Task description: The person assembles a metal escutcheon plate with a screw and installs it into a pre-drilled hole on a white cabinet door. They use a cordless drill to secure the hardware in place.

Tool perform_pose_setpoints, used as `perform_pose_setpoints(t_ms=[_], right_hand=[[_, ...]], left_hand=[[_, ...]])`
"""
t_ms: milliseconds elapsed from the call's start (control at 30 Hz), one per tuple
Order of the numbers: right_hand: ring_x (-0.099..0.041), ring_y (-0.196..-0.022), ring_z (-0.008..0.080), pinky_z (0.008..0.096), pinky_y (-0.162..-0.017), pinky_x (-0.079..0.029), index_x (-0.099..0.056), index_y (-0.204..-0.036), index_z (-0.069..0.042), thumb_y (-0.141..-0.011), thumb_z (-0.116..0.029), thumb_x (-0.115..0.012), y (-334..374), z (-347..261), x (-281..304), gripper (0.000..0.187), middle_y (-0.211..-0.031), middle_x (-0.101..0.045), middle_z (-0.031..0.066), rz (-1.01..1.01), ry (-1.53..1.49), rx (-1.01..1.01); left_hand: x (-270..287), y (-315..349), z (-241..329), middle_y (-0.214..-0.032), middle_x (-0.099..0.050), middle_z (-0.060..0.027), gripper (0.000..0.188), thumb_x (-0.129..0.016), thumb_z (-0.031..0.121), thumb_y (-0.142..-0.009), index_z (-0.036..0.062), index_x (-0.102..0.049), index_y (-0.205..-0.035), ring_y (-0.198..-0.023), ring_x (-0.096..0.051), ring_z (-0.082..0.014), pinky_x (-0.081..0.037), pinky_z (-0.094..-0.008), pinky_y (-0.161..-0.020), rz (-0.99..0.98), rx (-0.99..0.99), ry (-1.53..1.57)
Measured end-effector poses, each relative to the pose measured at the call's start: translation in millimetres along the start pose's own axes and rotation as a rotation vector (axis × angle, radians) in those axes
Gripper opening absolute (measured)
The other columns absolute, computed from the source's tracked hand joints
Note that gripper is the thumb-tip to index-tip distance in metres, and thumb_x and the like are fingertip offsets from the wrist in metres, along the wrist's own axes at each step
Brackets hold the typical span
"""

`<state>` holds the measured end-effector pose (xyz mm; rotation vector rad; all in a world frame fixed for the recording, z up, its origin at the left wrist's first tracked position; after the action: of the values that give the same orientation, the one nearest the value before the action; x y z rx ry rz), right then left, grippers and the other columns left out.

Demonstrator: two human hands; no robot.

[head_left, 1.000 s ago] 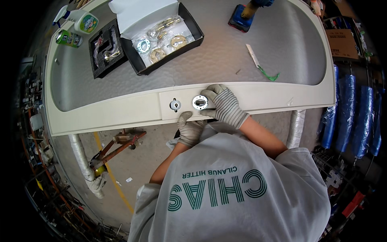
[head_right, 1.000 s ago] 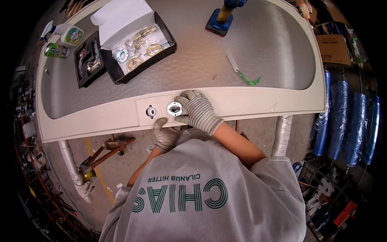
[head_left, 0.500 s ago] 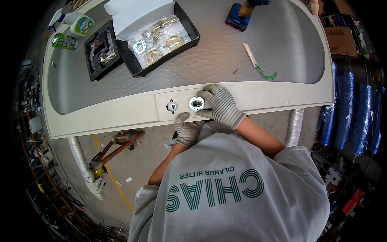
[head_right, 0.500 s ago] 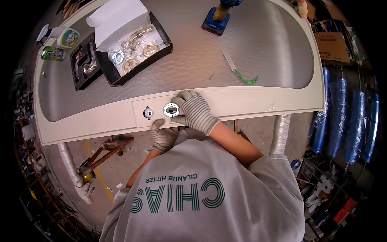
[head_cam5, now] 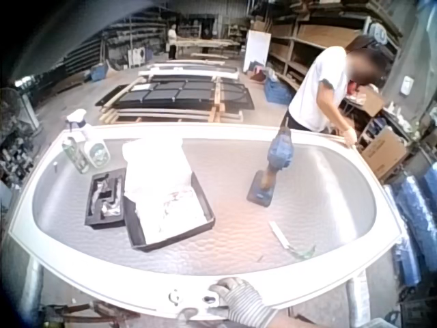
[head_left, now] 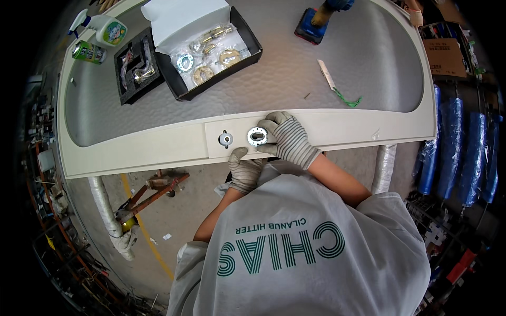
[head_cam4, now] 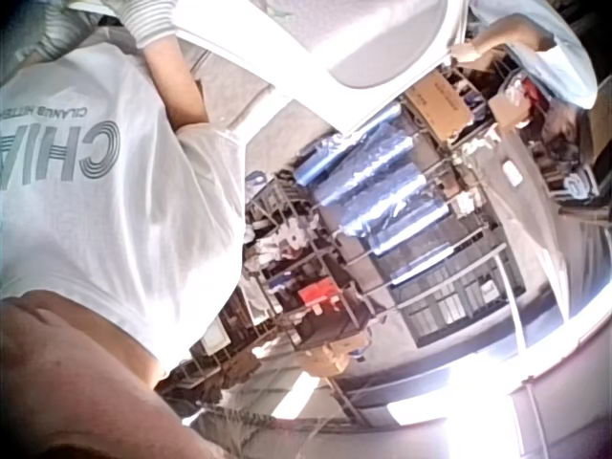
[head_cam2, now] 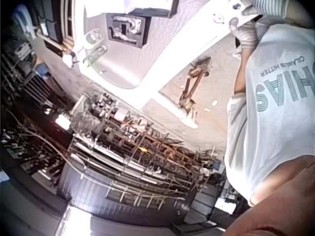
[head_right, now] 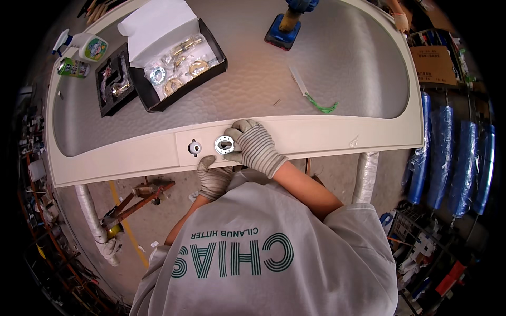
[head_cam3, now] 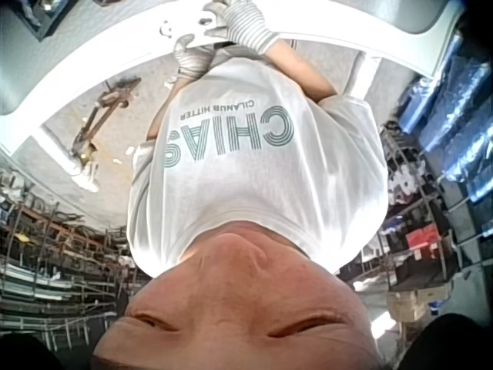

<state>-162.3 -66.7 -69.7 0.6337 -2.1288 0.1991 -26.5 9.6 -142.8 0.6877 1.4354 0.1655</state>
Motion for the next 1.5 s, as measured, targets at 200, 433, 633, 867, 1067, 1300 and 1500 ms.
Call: perform_pose_setpoints(t_ms=[200, 433, 633, 867, 1067, 1300, 1500], right_hand=[[-0.052, -0.104, 0.0316, 0.0419, -0.093, -0.042, -0.059, -0.112, -0.011, -0.064, -0.035, -0.078, 0, 0, 0, 0.058, -0.111, -0.055, 0.0127, -0.032, 0.011, -0.024], [-0.052, -0.104, 0.0315, 0.0419, -0.093, -0.043, -0.060, -0.112, -0.011, -0.063, -0.036, -0.078, 0, 0, 0, 0.058, -0.110, -0.055, 0.0125, -0.028, 0.029, -0.025], [-0.052, -0.104, 0.0316, 0.0417, -0.093, -0.043, -0.060, -0.113, -0.011, -0.062, -0.035, -0.078, 1, 1, -1, 0.059, -0.110, -0.055, 0.0130, -0.032, 0.012, -0.034], [-0.053, -0.104, 0.0326, 0.0417, -0.094, -0.043, -0.060, -0.113, -0.009, -0.061, -0.034, -0.079, 3, 1, 0, 0.060, -0.110, -0.056, 0.0143, -0.003, 0.010, -0.017], [-0.054, -0.109, 0.0339, 0.0425, -0.092, -0.044, -0.056, -0.118, -0.008, -0.071, -0.038, -0.074, 9, 7, 7, 0.059, -0.117, -0.056, 0.0160, 0.073, -0.049, -0.002], [-0.061, -0.098, 0.0313, 0.0422, -0.082, -0.050, -0.059, -0.110, -0.009, -0.085, -0.012, -0.054, -8, 76, 64, 0.026, -0.112, -0.061, 0.0100, -0.015, 0.339, -0.102], [-0.064, -0.090, 0.0293, 0.0399, -0.076, -0.052, -0.062, -0.109, -0.011, -0.084, -0.006, -0.050, -31, 79, 75, 0.028, -0.101, -0.064, 0.0094, -0.284, 0.719, -0.031]], left_hand=[[-8, 3, 0, -0.128, -0.047, -0.0184, 0.072, -0.058, 0.020, -0.069, -0.0014, -0.035, -0.134, -0.120, -0.047, -0.0319, -0.039, -0.0473, -0.105, -0.011, -0.020, -0.022], [-10, 3, 1, -0.129, -0.047, -0.0180, 0.075, -0.060, 0.022, -0.068, -0.0003, -0.034, -0.135, -0.120, -0.048, -0.0322, -0.039, -0.0488, -0.104, 0.013, -0.071, -0.113], [-8, 5, 1, -0.129, -0.047, -0.0182, 0.071, -0.058, 0.021, -0.070, -0.0017, -0.035, -0.134, -0.119, -0.048, -0.0322, -0.039, -0.0488, -0.104, 0.036, -0.077, -0.101], [-13, 6, 0, -0.128, -0.048, -0.0186, 0.071, -0.057, 0.018, -0.069, -0.0015, -0.035, -0.134, -0.119, -0.048, -0.0316, -0.040, -0.0447, -0.105, 0.012, -0.071, -0.104], [-7, 3, 2, -0.123, -0.052, -0.0143, 0.064, -0.059, 0.012, -0.068, -0.0005, -0.041, -0.128, -0.117, -0.051, -0.0272, -0.044, -0.0395, -0.102, 0.069, -0.084, -0.056], [-1, 1, 3, -0.121, -0.056, -0.0104, 0.059, -0.061, 0.008, -0.066, 0.0037, -0.047, -0.123, -0.114, -0.054, -0.0244, -0.049, -0.0402, -0.097, 0.147, -0.140, -0.081], [6, 1, 6, -0.115, -0.058, -0.0092, 0.055, -0.061, 0.004, -0.066, 0.0034, -0.050, -0.120, -0.109, -0.057, -0.0242, -0.050, -0.0384, -0.094, 0.175, -0.154, -0.054]])
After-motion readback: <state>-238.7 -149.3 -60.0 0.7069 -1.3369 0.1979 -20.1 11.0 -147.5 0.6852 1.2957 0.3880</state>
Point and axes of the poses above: each hand's wrist, its own y-axis away from the middle knuckle, its own x-axis out of the back of the hand, z = x × y, the point moved 2 cm from there along -y, towards the middle knuckle
